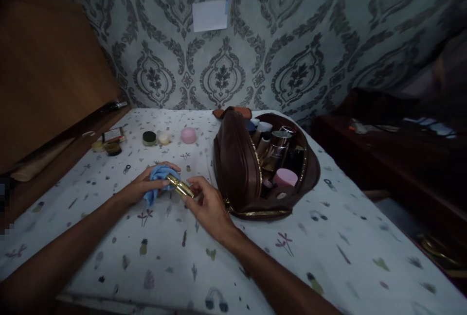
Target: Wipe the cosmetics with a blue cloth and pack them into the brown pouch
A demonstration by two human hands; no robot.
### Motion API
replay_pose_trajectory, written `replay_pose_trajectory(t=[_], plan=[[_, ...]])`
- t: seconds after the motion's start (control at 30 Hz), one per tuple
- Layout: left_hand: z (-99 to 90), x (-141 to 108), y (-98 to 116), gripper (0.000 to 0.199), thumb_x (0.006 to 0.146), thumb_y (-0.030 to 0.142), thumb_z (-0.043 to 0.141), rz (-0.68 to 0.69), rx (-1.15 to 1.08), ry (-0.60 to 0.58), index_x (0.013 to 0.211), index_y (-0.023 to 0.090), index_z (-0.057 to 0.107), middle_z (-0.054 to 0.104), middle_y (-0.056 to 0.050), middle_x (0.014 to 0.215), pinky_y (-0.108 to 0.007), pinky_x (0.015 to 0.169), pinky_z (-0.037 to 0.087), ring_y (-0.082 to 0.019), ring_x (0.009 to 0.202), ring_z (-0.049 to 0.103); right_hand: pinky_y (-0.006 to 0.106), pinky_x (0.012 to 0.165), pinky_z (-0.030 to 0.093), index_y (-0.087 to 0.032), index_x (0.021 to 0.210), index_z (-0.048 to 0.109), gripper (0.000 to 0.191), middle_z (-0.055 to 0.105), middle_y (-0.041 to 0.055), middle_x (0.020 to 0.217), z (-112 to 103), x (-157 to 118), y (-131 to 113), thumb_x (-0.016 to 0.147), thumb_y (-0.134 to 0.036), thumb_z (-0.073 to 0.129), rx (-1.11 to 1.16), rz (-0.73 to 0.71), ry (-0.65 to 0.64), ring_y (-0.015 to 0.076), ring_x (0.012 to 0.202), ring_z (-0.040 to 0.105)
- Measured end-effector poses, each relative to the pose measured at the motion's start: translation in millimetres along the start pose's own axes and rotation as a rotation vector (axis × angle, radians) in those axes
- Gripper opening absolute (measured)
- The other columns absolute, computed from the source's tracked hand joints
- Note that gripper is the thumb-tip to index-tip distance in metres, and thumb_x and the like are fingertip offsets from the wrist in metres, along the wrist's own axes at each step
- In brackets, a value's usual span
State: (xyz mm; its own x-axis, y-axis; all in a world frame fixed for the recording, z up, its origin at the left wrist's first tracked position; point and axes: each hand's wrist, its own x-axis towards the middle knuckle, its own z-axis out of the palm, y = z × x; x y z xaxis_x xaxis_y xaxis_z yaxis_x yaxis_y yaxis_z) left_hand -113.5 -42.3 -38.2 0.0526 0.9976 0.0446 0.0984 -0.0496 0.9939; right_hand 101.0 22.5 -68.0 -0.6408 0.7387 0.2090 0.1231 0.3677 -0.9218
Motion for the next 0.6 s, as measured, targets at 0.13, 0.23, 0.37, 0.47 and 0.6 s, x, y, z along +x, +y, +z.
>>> replay_pose_trajectory(t=[0.13,0.23,0.37,0.47,0.6], plan=[[-0.6,1.7,-2.7,0.034,0.08,0.041,0.073,-0.012,0.01,0.023,0.102,0.016,0.066,0.064,-0.002,0.087,-0.025,0.075,0.044,-0.016,0.081,0.058,0.025,0.063,0.047,-0.022,0.107,0.063,0.029,0.065,0.0006,0.087,0.3,0.7,-0.4,0.079,-0.026,0.065,0.035,0.007,0.02,0.0151,0.074,0.062],[1.4,3.0,-4.9,0.035,0.08,0.046,0.072,-0.036,0.031,0.066,0.093,0.015,0.065,0.061,-0.001,0.08,-0.024,0.07,0.044,-0.015,0.074,0.055,0.024,0.061,0.046,-0.023,0.109,0.063,0.032,0.066,0.0007,0.087,-0.4,0.3,-0.5,0.077,-0.024,0.066,-0.005,-0.018,0.057,0.0151,0.074,0.061],[5.0,4.0,-7.5,0.043,0.078,0.057,0.068,-0.075,0.088,0.134,0.077,0.015,0.059,0.052,0.002,0.066,-0.023,0.059,0.038,-0.012,0.062,0.047,0.025,0.063,0.047,-0.022,0.109,0.064,0.036,0.068,0.002,0.092,-1.2,-1.0,0.0,0.073,-0.018,0.067,-0.062,-0.088,0.099,0.0162,0.077,0.062],[6.6,4.5,-8.2,0.048,0.079,0.061,0.064,-0.079,0.137,0.142,0.069,0.016,0.053,0.047,0.004,0.062,-0.023,0.056,0.035,-0.011,0.058,0.042,0.028,0.067,0.049,-0.022,0.108,0.064,0.034,0.068,0.0033,0.095,-1.5,-2.1,-1.1,0.074,-0.017,0.065,-0.077,-0.136,0.11,0.0177,0.082,0.063],[5.8,3.6,-7.2,0.05,0.082,0.063,0.06,-0.079,0.143,0.135,0.066,0.017,0.05,0.043,0.004,0.059,-0.024,0.055,0.034,-0.011,0.057,0.039,0.029,0.067,0.05,-0.023,0.106,0.064,0.031,0.069,0.0046,0.098,-1.7,-3.1,-3.2,0.075,-0.018,0.064,-0.083,-0.147,0.103,0.019,0.084,0.063]])
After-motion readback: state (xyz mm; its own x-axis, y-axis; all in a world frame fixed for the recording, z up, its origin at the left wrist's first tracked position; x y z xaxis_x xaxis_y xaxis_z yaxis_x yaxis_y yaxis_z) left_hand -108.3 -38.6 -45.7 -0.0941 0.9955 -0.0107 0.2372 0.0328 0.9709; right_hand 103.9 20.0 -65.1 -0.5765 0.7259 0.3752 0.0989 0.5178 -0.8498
